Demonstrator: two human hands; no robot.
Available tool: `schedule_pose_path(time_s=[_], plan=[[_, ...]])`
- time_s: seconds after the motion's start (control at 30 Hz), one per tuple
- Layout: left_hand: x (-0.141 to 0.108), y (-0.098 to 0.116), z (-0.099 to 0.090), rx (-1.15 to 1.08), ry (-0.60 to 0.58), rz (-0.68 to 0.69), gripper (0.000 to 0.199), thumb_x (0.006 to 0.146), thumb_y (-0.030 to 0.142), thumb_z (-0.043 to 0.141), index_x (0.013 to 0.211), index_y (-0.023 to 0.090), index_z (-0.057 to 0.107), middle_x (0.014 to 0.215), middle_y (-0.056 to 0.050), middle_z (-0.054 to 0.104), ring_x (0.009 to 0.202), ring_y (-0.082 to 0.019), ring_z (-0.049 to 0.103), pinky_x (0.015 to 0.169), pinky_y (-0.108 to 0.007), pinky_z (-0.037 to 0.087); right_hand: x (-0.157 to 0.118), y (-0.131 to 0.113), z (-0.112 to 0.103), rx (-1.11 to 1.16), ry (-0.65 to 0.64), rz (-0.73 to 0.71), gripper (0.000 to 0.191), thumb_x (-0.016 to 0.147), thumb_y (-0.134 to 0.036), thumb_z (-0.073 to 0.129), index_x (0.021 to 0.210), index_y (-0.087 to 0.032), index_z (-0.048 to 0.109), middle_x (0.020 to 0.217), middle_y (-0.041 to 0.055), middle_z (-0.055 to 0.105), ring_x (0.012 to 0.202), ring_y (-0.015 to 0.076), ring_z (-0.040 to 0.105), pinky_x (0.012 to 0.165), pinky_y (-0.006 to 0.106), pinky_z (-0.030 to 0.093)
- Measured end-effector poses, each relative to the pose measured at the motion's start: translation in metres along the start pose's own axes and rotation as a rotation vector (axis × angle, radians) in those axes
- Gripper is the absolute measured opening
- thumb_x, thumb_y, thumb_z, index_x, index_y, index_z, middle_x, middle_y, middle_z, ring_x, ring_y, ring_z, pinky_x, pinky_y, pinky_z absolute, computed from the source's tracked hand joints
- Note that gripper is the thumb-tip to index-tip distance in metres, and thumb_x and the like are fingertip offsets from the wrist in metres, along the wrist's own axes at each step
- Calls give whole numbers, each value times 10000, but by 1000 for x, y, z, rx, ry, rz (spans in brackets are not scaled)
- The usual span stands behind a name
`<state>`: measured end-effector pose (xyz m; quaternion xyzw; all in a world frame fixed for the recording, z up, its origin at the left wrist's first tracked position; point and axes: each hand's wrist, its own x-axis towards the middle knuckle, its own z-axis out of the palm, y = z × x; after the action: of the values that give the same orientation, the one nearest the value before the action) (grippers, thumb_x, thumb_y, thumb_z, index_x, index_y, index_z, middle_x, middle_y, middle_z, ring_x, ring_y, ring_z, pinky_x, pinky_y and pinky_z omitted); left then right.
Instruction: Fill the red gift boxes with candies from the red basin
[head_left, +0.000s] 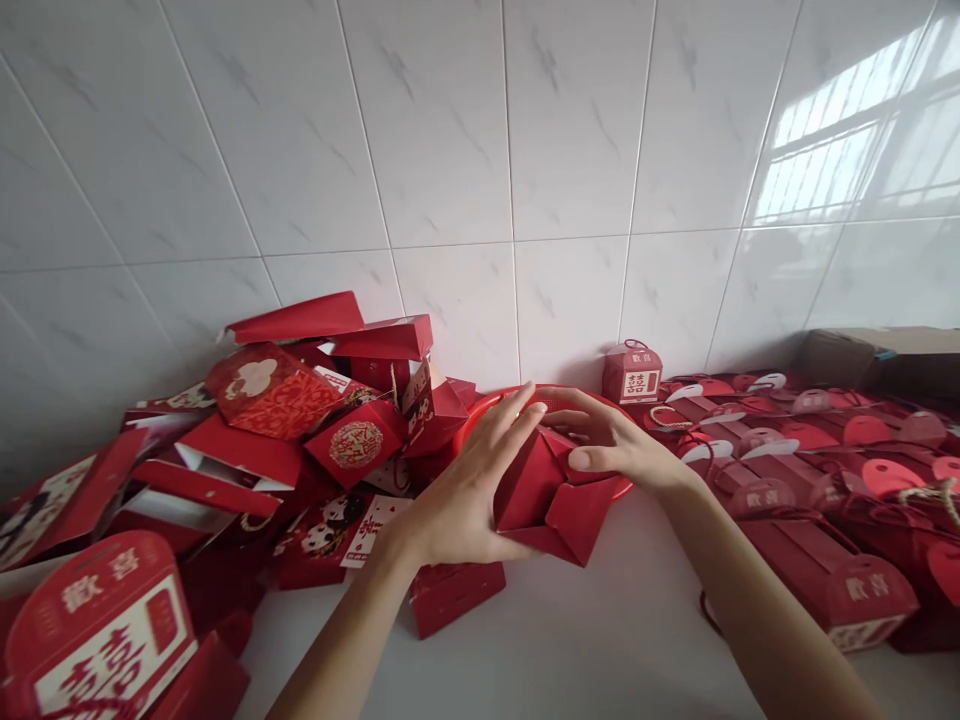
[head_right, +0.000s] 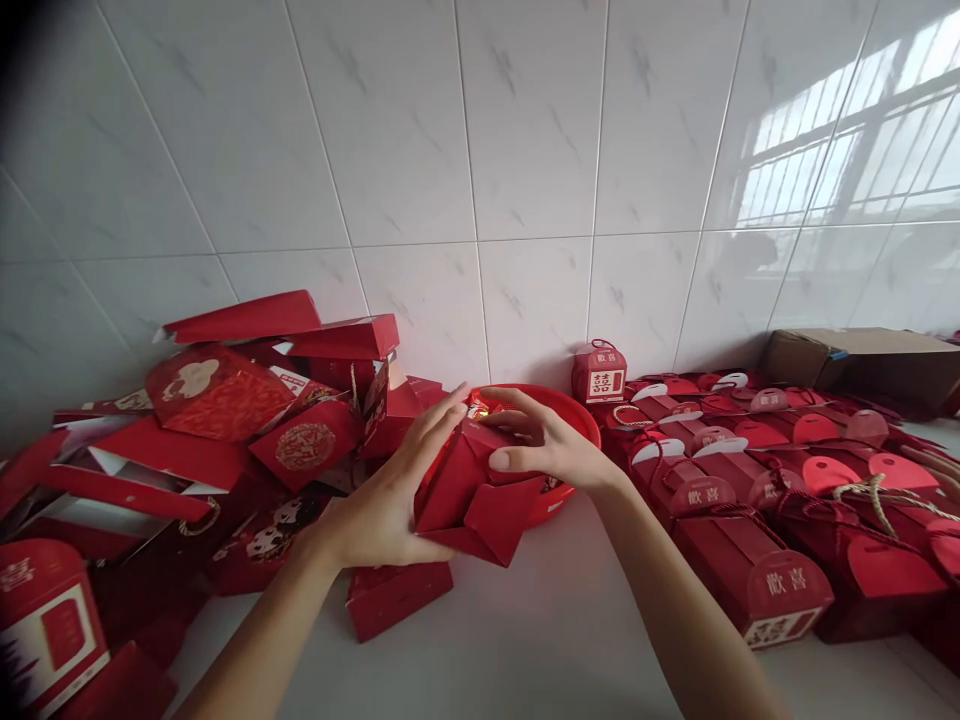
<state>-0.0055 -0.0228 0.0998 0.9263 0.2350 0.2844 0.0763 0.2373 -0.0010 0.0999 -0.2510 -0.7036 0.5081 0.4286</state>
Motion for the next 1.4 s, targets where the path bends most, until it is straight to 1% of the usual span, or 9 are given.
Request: schedule_pose_path(time_s=[0.13, 0.27, 0.4, 0.57, 0.7, 0.8, 1.03, 1.2, 1.4], plan=[[1, 7, -1, 44, -36, 9, 1263, 691, 247, 894, 1582, 404, 13, 1657, -109, 253, 1537, -339, 222, 1221, -580, 307, 0, 2, 0, 11, -37, -28, 734, 754, -425, 809, 1412, -288, 512, 1423, 106, 589, 1368, 315, 498, 1112, 525, 402], [2, 6, 3, 90, 173, -41, 1075, 724, 313, 873, 1540, 337, 174, 1547, -136, 399, 1456, -338, 378, 1188, -550, 374, -3, 0, 0, -11, 104, 20, 737, 773, -527, 776, 1417, -309, 491, 1475, 103, 538, 1368, 319, 497, 1094, 505, 437], [3, 3, 8, 172, 352, -78, 1013, 757, 299, 844, 1527, 300, 184, 1502, -155, 407, 1432, -347, 398, 1175, -546, 387, -5, -5, 12, -65, 168, 90, 866, 727, -497, 823, 1464, -272, 428, 1420, 110, 575, 1311, 315, 543, 1058, 481, 484], [4, 1, 12, 172, 362, -67, 1001, 762, 253, 828, 1524, 288, 180, 1478, -159, 402, 1425, -344, 398, 1154, -514, 417, 1, -2, 33, -32, 217, 61, 644, 786, -447, 784, 1328, -217, 522, 1207, 98, 673, 1122, 278, 642, 929, 427, 554], [4, 1, 13, 165, 370, -44, 980, 769, 275, 826, 1521, 291, 198, 1459, -163, 413, 1420, -356, 406, 1160, -529, 402, 5, 7, 35, -116, 244, -19, 528, 806, -436, 765, 1246, -217, 572, 1145, 78, 681, 1088, 272, 641, 925, 426, 549], [4, 0, 12, 148, 377, -42, 996, 758, 281, 840, 1523, 298, 201, 1461, -161, 418, 1417, -360, 414, 1161, -536, 397, 6, 10, 33, -170, 248, -71, 482, 831, -447, 743, 1228, -219, 591, 1178, 80, 675, 1117, 278, 633, 959, 438, 536], [3, -3, 10, 130, 405, -56, 1003, 754, 336, 845, 1525, 310, 204, 1480, -151, 412, 1412, -359, 422, 1159, -520, 394, 1, 0, 28, -71, 109, -70, 486, 883, -452, 702, 1296, -231, 574, 1262, 76, 667, 1180, 263, 623, 985, 409, 537], [4, -3, 8, 86, 430, -56, 1036, 701, 357, 885, 1501, 282, 232, 1441, -150, 441, 1360, -344, 475, 1115, -490, 440, -2, -2, 18, -76, 35, -88, 573, 879, -476, 704, 1384, -257, 546, 1377, 81, 613, 1255, 276, 586, 1036, 420, 507], [5, -7, 11, 51, 457, -42, 1030, 682, 452, 889, 1474, 263, 259, 1430, -163, 454, 1339, -351, 499, 1106, -501, 443, 0, 4, 14, -102, 61, -155, 640, 853, -512, 724, 1411, -263, 535, 1402, 96, 592, 1228, 285, 602, 1010, 405, 524]])
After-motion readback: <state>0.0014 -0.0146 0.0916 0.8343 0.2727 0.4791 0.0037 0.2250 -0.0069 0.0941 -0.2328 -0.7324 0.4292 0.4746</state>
